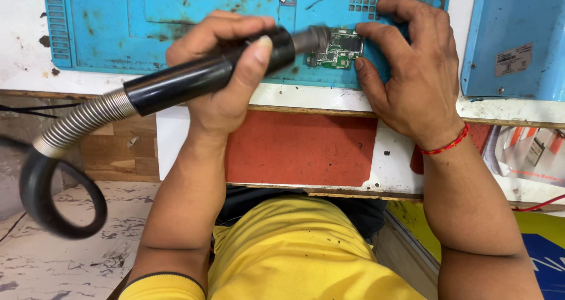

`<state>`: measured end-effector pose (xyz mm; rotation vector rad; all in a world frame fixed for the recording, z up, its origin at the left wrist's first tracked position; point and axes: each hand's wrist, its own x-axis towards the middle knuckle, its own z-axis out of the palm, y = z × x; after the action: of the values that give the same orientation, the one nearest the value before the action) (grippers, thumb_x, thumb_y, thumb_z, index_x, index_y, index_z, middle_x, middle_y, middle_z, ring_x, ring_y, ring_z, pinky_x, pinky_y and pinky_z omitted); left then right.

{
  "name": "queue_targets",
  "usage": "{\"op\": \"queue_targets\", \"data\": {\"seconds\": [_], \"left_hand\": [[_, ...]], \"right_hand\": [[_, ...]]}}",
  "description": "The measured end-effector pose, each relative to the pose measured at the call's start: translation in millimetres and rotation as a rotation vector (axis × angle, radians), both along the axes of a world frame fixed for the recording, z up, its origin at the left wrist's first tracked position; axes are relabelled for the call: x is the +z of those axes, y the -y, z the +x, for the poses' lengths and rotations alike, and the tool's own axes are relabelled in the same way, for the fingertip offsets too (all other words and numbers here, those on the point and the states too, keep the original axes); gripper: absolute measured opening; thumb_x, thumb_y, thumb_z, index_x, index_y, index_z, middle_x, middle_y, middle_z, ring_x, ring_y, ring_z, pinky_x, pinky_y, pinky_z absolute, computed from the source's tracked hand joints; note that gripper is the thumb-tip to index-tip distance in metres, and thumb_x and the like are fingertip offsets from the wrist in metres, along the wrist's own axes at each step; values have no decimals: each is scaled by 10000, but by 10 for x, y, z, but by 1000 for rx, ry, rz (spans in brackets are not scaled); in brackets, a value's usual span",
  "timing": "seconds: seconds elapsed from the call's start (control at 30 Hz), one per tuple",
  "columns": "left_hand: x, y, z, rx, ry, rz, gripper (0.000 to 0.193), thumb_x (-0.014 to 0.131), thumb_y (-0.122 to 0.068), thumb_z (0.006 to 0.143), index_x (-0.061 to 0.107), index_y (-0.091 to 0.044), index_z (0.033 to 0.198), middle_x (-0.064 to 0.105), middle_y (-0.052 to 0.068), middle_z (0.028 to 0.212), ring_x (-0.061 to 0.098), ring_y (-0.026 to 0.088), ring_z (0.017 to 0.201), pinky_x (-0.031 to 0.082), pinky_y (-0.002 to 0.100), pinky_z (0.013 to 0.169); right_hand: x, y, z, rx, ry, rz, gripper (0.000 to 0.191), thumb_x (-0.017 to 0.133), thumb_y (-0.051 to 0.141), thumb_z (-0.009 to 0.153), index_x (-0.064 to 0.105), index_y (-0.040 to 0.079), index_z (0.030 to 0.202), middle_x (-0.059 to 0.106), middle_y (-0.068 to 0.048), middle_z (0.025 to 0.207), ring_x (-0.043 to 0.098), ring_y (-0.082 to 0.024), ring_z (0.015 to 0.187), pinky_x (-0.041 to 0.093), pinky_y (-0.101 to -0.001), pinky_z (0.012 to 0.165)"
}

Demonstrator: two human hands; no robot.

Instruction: The person uses a hot air gun to apply heat to a small circuit board held in place by their left hand. The person repeatedly moves the hot air gun over different sections of the board while maintaining a steady grip on the component.

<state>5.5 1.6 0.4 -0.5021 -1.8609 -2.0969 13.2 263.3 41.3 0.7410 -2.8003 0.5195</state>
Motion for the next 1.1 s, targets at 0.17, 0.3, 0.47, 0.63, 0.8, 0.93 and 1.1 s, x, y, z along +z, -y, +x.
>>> {"op": "queue_targets", "data": {"seconds": [0.17,0.3,0.47,0.63,0.8,0.93,1.1], "left_hand": [[50,23,30,-7,-8,-31,206,760,-153,989,686,-1,1107,734,151,1062,738,183,909,605,276,850],[40,9,22,-39,-47,-56,227,774,-183,999,691,-4,1111,740,153,1052,753,198,924,612,287,859],[11,7,48,-37,1,-14,258,760,-233,1005,685,-7,1105,728,149,1043,753,204,954,629,294,892],[-29,22,22,-37,-21,-57,245,761,-228,1015,692,-3,1081,737,151,1014,771,218,931,648,308,874],[-52,11,39,-24,39,24,235,756,-231,1035,691,-12,1090,730,143,1019,772,215,951,653,310,897],[-42,25,37,-23,-7,-60,232,754,-214,1022,698,-2,1099,738,152,1021,757,211,943,630,299,882],[-42,5,9,-20,-9,-30,233,767,-209,1000,702,-2,1086,746,153,1023,766,202,927,641,296,865]], "right_hand": [[-4,0,-10,5,3,-15,325,802,107,934,691,72,1237,534,-132,1370,526,-334,1226,472,-448,1058],[2,-3,-7,-1,-3,7,315,817,125,944,700,77,1232,543,-129,1365,527,-338,1214,472,-452,1050],[24,-25,-4,14,-8,11,335,793,104,927,691,81,1246,531,-132,1372,516,-340,1256,462,-459,1071],[12,0,-19,0,-10,1,326,809,140,953,689,84,1250,537,-127,1363,516,-339,1249,456,-461,1067],[-14,-26,-17,-1,-3,0,333,805,144,946,691,78,1251,546,-125,1369,518,-338,1244,457,-459,1062],[-47,-47,-16,-33,31,-3,331,799,156,958,706,108,1272,551,-112,1400,526,-318,1231,459,-459,1110],[-54,-41,-20,-40,52,-17,320,812,179,963,712,100,1257,561,-124,1388,535,-337,1253,469,-456,1084]]}}
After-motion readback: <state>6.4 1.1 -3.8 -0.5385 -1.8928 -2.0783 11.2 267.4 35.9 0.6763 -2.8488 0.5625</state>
